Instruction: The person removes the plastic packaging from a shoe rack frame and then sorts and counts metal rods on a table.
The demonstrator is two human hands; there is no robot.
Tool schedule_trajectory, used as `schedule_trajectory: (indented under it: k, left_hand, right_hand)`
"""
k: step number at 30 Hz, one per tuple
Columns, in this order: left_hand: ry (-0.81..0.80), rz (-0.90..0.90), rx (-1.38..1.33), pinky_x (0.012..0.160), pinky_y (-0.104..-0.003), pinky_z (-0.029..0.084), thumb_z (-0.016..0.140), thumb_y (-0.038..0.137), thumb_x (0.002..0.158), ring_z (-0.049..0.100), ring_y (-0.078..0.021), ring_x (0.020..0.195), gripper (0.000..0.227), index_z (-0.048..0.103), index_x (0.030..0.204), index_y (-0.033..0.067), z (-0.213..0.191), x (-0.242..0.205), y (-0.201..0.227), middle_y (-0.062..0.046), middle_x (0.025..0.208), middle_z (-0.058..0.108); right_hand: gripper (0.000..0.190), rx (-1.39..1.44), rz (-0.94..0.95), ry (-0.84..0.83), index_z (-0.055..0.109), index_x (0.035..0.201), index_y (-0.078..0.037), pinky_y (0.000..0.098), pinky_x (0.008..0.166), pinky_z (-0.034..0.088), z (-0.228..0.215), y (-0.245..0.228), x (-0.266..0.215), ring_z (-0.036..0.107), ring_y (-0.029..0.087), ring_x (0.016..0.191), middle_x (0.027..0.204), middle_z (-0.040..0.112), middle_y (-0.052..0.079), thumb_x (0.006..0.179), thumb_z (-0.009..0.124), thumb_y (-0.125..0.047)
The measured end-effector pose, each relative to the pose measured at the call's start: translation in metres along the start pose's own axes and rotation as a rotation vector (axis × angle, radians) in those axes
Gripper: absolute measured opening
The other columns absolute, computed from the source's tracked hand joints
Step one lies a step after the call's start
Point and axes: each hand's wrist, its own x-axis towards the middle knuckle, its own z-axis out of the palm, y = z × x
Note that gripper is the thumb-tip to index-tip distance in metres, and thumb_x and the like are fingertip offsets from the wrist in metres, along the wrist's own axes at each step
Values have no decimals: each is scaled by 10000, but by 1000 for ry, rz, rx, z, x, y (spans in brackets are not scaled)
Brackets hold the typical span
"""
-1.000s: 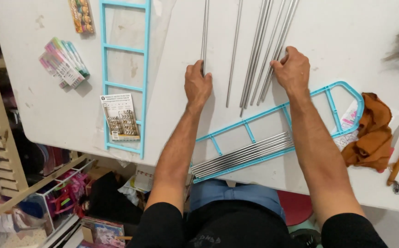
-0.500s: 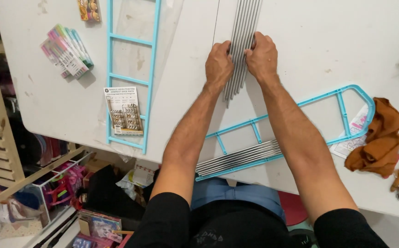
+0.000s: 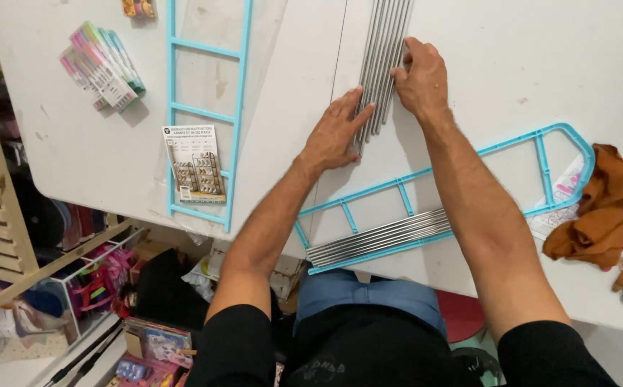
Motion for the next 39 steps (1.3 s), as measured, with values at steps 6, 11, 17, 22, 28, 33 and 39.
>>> schedule_trajectory:
  k: [6, 11, 17, 22, 28, 33, 39]
  left_hand:
    - [226, 49, 31, 1186, -515, 405, 1012, 363, 677, 342, -400, 1514, 1026, 451, 1495, 97, 22, 8, -12, -232, 1654, 254]
    - [275, -2, 29, 1206, -531, 388, 960, 235, 714, 344, -406, 1517, 956, 437, 1500, 86, 24, 4, 0, -231, 1652, 254]
    - [231, -23, -34, 759, -495, 515, 757, 191, 823, 646, -354, 903, 386, 624, 1162, 63, 31, -59, 123, -166, 1061, 676]
    - [-100, -162, -26, 789, -458, 514, 896, 499, 714, 621, -304, 992, 743, 576, 1231, 72, 85, -122, 190, -135, 1142, 638]
    - [78, -224, -23, 692, -477, 401, 571, 70, 761, 565, -348, 770, 185, 623, 938, 76, 145, -135, 193, -133, 878, 596]
    - [-89, -254, -41, 714, -445, 333, 652, 129, 635, 556, -298, 820, 138, 735, 744, 143, 149, -135, 198, -68, 840, 591]
    - [-207, -190, -242, 716, -471, 431, 484, 77, 820, 609, -356, 644, 123, 591, 881, 84, 147, -144, 185, -109, 769, 678]
  right_hand:
    - [344, 7, -70, 12, 648, 1207, -38, 453, 808, 522, 0, 3, -20, 608, 300, 851, 972, 609, 142, 874, 734, -28]
    - [434, 38, -112, -4, 631, 1299, -16, 446, 860, 526, 7, 18, -27, 633, 298, 863, 1049, 625, 162, 884, 758, -42]
    - [493, 68, -84, -73, 573, 1376, -6, 423, 851, 546, -16, 5, -40, 636, 266, 878, 1122, 620, 164, 919, 755, -39]
    - [545, 94, 20, -147, 500, 1449, -9, 406, 885, 564, -37, 1, -53, 651, 262, 973, 1232, 604, 176, 976, 750, -111]
    - [573, 144, 6, -109, 435, 1490, 26, 432, 890, 581, -80, 24, -98, 634, 356, 1074, 1315, 555, 244, 1006, 722, -79]
    - [565, 303, 348, -42, 393, 1495, -3, 407, 1019, 552, -123, 36, -140, 612, 311, 1231, 1400, 550, 207, 1012, 677, -71]
    - [476, 596, 422, 263, 524, 1402, -18, 239, 794, 648, -155, 105, -185, 695, 142, 966, 1195, 677, 86, 976, 675, -169]
